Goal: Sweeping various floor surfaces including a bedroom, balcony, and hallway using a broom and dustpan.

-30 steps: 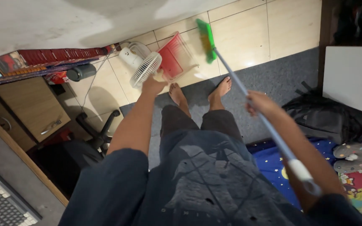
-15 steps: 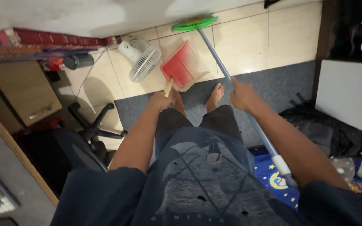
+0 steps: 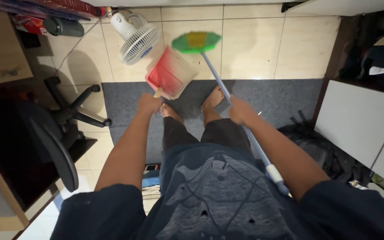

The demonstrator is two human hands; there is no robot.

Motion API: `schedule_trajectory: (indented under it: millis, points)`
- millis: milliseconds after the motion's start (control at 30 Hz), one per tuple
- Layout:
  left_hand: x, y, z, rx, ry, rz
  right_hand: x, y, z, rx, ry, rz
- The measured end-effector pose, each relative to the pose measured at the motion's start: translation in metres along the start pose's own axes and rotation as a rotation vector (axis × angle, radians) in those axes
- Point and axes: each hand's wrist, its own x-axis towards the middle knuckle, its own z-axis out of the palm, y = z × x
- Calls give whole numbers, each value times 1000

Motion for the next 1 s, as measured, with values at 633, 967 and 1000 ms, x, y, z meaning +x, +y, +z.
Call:
schedule_trajectory:
  millis: [633,967,1000]
  points:
    - [43,-68,14,107,122,289,-36,-159,40,-49,-61,154]
    - [16,-89,-6,-52,70,250,-139,-200,-26,560,-269,472]
    - [15,-92,-8,-19,44,255,-142,-193,-42,557,-236,521]
